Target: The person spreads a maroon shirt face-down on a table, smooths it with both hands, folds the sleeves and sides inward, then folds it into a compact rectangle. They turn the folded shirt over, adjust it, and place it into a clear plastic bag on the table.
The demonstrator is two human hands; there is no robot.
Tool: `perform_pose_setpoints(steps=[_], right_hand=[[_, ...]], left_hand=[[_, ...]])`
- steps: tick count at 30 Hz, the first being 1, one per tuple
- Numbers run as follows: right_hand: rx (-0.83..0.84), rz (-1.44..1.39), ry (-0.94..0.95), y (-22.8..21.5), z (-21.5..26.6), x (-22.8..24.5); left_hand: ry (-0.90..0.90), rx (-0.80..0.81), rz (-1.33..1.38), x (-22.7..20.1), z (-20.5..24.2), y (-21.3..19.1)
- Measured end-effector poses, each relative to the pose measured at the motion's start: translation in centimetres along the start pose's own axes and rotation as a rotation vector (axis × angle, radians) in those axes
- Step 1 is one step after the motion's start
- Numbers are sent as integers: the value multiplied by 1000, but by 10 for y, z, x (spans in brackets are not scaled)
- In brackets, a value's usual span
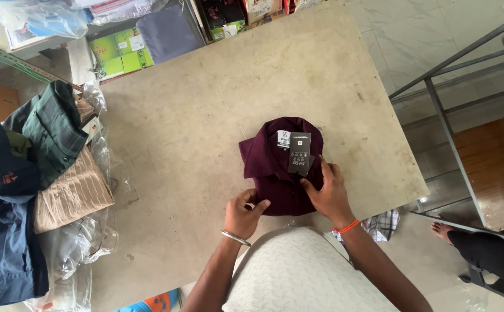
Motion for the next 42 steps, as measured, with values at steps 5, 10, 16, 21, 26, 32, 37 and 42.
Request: perform_pose_setpoints(steps=[5,10,16,21,26,32,37,42], right_hand=[[10,-17,16,-1,2,2],[-6,-13,-10,-2,1,4],[0,12,1,-1,2,4],[-34,31,-6,-2,1,6],[-20,68,9,-3,0,10],[-15,97,4,-7,-2,17],[-72,167,-105,-14,-2,33],[-165,117,-199,-20,-9,39]], left_hand=[[-259,208,456,76,-20,35],[-148,103,137,58,-22,23],[201,-208,-101,-5,-27,-2],[190,-163,-87,-14,-30,-1],[55,-33,-39,33,-43,9],[95,-70,110,23,-42,13],[522,-316,-220,-94,-2,-24],[506,-261,-165,-103,-21,-21]])
Point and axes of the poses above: each hand's wrist, its own z-axis away from the middle knuckle, its own y-axis out of the palm, x = y × z, the point moved 9 cm from there along -z, towards the middle knuckle, and after that the axes turned 5 degrees about -y, right-handed, at the moved point
